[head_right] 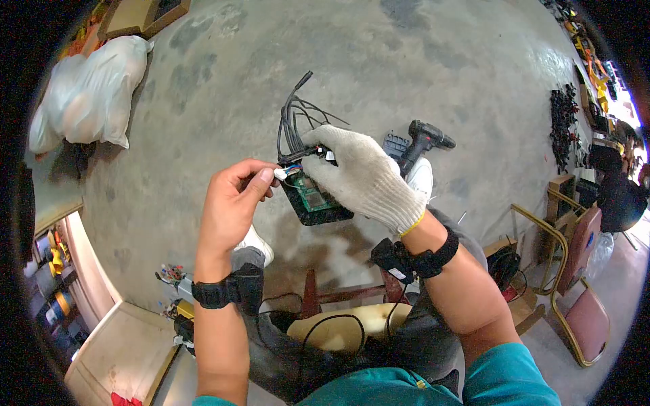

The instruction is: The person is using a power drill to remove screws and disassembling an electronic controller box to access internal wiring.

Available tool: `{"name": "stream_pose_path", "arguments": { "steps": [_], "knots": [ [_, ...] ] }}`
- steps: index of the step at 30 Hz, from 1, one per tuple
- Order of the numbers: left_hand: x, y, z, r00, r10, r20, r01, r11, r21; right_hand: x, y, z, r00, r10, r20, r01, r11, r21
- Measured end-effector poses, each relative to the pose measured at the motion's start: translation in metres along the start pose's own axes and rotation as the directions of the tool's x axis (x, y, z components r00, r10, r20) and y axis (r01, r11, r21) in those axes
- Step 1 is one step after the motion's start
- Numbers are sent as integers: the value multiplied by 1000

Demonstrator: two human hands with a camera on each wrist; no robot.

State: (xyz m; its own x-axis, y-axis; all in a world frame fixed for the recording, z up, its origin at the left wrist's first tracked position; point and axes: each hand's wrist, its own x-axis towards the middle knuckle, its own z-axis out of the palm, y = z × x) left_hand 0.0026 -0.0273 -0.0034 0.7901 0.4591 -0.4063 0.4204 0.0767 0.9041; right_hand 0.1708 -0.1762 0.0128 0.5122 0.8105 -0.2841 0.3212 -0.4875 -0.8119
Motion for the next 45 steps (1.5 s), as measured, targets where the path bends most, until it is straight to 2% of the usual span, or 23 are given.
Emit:
{"name": "stream_pose_path", "arguments": {
  "steps": [4,8,14,16,17,19,20,22,23,25,26,29,31,32,35,37,39,40,41,43,45],
  "knots": [
    [0,0,-2,997,-46,68,53,993,-102,1,-2,-1,1000,15,21,-15,1000,1],
    [0,7,1,990,-117,76,126,983,-134,1,0,0,1000,-10,20,10,1000,7],
    [-3,8,5,972,-194,134,195,981,9,3,0,0,999,24,36,-25,999,24],
    [-4,5,10,989,-98,108,103,994,-36,2,4,3,999,-54,5,54,998,33],
    [-4,4,9,989,-99,109,104,994,-37,2,4,3,999,-53,5,53,998,33],
    [-3,3,7,973,-155,172,145,987,69,2,2,4,1000,-18,18,17,998,61],
    [-3,2,7,973,-155,172,146,987,69,2,0,4,1000,-17,19,16,998,61],
    [-4,0,8,982,-118,144,103,989,107,2,-7,2,992,102,71,-106,993,45],
    [-5,1,7,982,-120,145,105,989,107,2,-5,3,992,103,71,-107,993,45],
    [-6,5,5,996,14,90,-37,964,264,4,3,5,999,-8,43,6,999,51],
    [-6,7,5,996,14,91,-38,964,264,4,4,5,999,-7,42,5,999,50],
    [-6,8,3,993,27,111,-49,979,200,4,6,5,998,-54,42,56,998,-39],
    [-6,4,1,997,-44,63,48,997,-64,6,4,4,987,38,158,-42,999,20],
    [-6,2,-1,997,-52,57,59,991,-117,5,3,5,990,-19,136,20,1000,-5],
    [-6,3,-3,997,-55,56,60,993,-103,6,-7,-1,979,67,190,-64,998,-21],
    [-7,6,1,997,-47,63,50,997,-53,6,-5,-2,976,65,208,-63,998,-15],
    [-7,10,3,997,-58,55,57,998,12,5,-7,-7,944,141,297,-192,970,152],
    [-7,11,2,997,-58,57,57,998,12,7,-10,-10,914,195,356,-270,947,175],
    [-6,11,-1,995,-77,65,76,997,12,6,-7,-8,914,195,357,-270,947,176],
    [-7,13,-3,993,-98,68,97,995,16,5,1,-3,948,127,291,-220,924,313],
    [-9,17,-2,991,-108,80,111,993,-37,6,-5,-5,947,101,305,-212,909,359]
  ]
}}
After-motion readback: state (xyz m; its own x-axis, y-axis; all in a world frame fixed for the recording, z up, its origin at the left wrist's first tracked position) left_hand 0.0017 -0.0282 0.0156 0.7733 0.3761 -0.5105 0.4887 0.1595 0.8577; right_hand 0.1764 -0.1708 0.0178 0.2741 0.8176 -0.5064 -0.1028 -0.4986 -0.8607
